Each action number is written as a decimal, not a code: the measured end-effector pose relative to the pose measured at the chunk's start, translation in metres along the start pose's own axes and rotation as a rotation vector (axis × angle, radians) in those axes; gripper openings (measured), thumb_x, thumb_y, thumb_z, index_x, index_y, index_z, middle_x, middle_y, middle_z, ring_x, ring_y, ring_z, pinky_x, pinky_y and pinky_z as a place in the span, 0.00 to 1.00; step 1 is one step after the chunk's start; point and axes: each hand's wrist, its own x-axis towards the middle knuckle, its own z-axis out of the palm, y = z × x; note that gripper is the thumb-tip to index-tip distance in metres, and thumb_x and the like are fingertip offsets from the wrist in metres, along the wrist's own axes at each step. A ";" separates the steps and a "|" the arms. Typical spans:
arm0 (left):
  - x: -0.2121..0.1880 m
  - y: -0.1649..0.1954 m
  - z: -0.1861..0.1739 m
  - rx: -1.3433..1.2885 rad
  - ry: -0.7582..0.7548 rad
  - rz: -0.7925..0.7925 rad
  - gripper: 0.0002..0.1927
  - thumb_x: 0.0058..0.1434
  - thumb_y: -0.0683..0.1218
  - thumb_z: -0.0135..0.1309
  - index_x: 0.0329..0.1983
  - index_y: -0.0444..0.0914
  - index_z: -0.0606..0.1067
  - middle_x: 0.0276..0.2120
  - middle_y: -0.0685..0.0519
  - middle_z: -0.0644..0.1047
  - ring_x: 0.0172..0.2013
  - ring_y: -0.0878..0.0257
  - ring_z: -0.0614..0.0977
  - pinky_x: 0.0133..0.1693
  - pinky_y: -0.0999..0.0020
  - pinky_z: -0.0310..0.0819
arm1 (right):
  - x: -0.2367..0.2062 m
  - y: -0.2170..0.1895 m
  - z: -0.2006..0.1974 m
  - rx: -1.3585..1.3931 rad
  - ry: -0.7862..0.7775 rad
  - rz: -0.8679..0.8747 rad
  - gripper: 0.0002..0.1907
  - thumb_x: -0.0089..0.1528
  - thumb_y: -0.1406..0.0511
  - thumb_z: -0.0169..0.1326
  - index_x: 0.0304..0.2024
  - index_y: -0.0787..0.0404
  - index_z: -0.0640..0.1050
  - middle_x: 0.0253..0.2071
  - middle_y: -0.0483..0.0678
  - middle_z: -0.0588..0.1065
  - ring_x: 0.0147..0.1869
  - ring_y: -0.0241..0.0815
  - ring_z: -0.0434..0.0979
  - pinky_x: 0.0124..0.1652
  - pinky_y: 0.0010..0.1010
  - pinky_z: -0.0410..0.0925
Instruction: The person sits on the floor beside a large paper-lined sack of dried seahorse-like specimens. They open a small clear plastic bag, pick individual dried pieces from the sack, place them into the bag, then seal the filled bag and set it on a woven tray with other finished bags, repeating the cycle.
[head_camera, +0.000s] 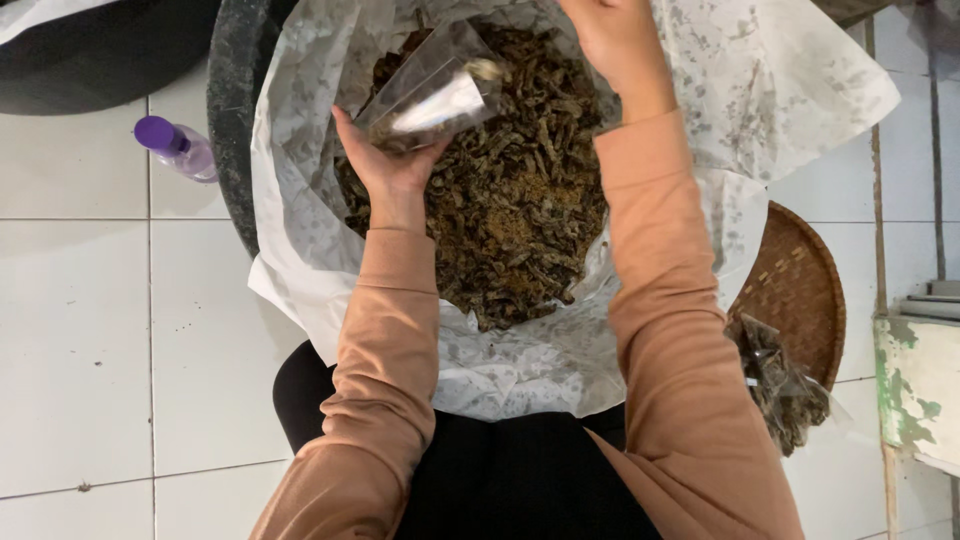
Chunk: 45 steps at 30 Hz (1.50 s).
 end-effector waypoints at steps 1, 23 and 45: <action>-0.001 0.003 0.000 0.001 -0.059 0.028 0.49 0.60 0.73 0.44 0.76 0.43 0.49 0.73 0.35 0.51 0.72 0.32 0.53 0.66 0.22 0.48 | 0.003 0.013 0.011 -0.057 -0.018 0.178 0.24 0.70 0.57 0.59 0.66 0.57 0.72 0.64 0.53 0.76 0.66 0.48 0.78 0.58 0.37 0.78; -0.004 0.006 0.004 -0.069 -0.089 0.032 0.43 0.62 0.70 0.45 0.75 0.46 0.54 0.72 0.40 0.56 0.70 0.37 0.58 0.66 0.27 0.55 | -0.041 0.126 0.074 0.300 -0.035 0.611 0.23 0.56 0.77 0.62 0.54 0.67 0.77 0.49 0.58 0.80 0.47 0.48 0.84 0.46 0.35 0.79; 0.005 -0.015 0.002 -0.003 -0.063 -0.004 0.48 0.61 0.73 0.41 0.76 0.44 0.50 0.71 0.38 0.56 0.71 0.37 0.57 0.68 0.27 0.50 | -0.043 -0.015 -0.008 0.933 -0.255 0.229 0.23 0.63 0.78 0.59 0.59 0.57 0.74 0.47 0.49 0.77 0.48 0.40 0.80 0.46 0.28 0.76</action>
